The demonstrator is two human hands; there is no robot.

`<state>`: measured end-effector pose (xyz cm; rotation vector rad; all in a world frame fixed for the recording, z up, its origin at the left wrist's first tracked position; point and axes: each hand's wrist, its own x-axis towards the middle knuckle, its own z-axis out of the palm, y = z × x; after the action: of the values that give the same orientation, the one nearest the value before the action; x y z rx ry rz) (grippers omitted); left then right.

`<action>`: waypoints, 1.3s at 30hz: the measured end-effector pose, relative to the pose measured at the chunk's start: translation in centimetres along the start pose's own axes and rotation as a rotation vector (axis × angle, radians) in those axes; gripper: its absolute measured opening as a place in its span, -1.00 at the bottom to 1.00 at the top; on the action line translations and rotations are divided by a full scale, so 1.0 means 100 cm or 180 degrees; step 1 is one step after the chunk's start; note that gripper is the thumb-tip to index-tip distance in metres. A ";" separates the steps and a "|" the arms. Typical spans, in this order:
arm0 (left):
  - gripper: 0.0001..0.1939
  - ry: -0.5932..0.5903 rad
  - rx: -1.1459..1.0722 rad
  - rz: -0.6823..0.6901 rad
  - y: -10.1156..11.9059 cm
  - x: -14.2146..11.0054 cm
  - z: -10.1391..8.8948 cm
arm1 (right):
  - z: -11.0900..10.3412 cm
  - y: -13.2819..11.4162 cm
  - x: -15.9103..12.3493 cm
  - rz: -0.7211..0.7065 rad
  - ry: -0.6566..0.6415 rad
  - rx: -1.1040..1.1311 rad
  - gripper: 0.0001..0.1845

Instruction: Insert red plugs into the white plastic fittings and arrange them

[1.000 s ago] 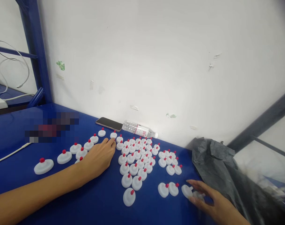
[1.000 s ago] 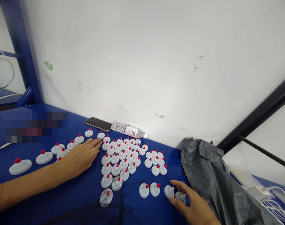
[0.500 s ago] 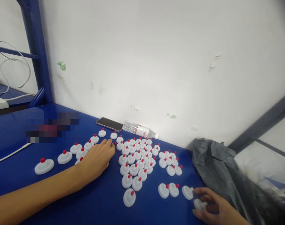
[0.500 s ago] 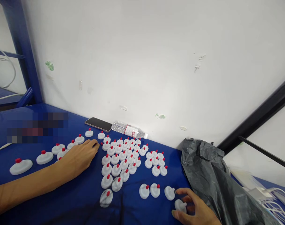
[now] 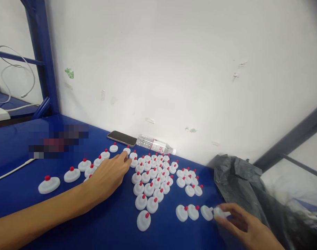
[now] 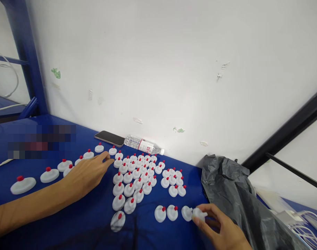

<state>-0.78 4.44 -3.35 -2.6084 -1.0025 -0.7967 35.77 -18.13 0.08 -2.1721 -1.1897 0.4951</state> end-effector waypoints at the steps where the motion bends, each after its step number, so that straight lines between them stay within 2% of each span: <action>1: -0.68 0.0067 0.0043 -0.0054 0.004 0.003 -0.006 | -0.003 -0.011 -0.001 -0.0032 0.0069 0.0107 -0.66; 4: -0.73 0.0520 -0.0342 0.0130 0.015 0.008 -0.024 | 0.001 -0.048 -0.009 -0.0382 0.0376 -0.0036 -0.58; 7: -0.81 0.0877 -0.1333 0.0384 0.027 0.008 -0.037 | 0.022 -0.087 -0.021 -0.1364 0.0535 -0.0379 -0.67; 9: -0.82 0.0928 -0.1856 0.0480 0.034 0.005 -0.042 | 0.043 -0.110 -0.028 -0.1912 0.0537 -0.0589 -0.68; 10: -0.82 0.0923 -0.2072 0.0529 0.037 0.003 -0.043 | 0.054 -0.119 -0.031 -0.2089 0.0532 -0.0630 -0.66; 12: -0.83 0.0867 -0.2469 0.0581 0.043 0.000 -0.044 | 0.073 -0.133 -0.035 -0.2288 0.0218 -0.0742 -0.59; 13: -0.84 0.0792 -0.2628 0.0605 0.045 -0.001 -0.044 | 0.082 -0.137 -0.037 -0.2480 0.0231 -0.0724 -0.57; 17: -0.84 0.0506 -0.2946 0.0639 0.050 -0.003 -0.046 | 0.097 -0.137 -0.038 -0.2726 0.0178 -0.0693 -0.60; 22: -0.83 0.0448 -0.3229 0.0484 0.053 -0.004 -0.048 | 0.092 -0.128 -0.035 -0.2551 0.0134 -0.1037 -0.59; 26: -0.85 0.0430 -0.3240 0.0548 0.054 -0.006 -0.045 | 0.091 -0.132 -0.036 -0.2718 0.0222 -0.0944 -0.58; 29: -0.86 0.0449 -0.3196 0.0552 0.054 -0.007 -0.044 | 0.093 -0.139 -0.037 -0.2876 0.0348 -0.0823 -0.62; 34: -0.89 0.0512 -0.3197 0.0661 0.053 -0.004 -0.045 | 0.094 -0.143 -0.037 -0.3308 0.0746 -0.1010 -0.65; 39: -0.90 0.0548 -0.2931 0.0689 0.049 -0.001 -0.046 | 0.090 -0.141 -0.037 -0.3340 0.0995 -0.0983 -0.63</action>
<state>0.60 -1.10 0.24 -3.1799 -0.2997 -1.6896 19.84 -12.44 2.84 -1.4359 -2.0435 -0.4793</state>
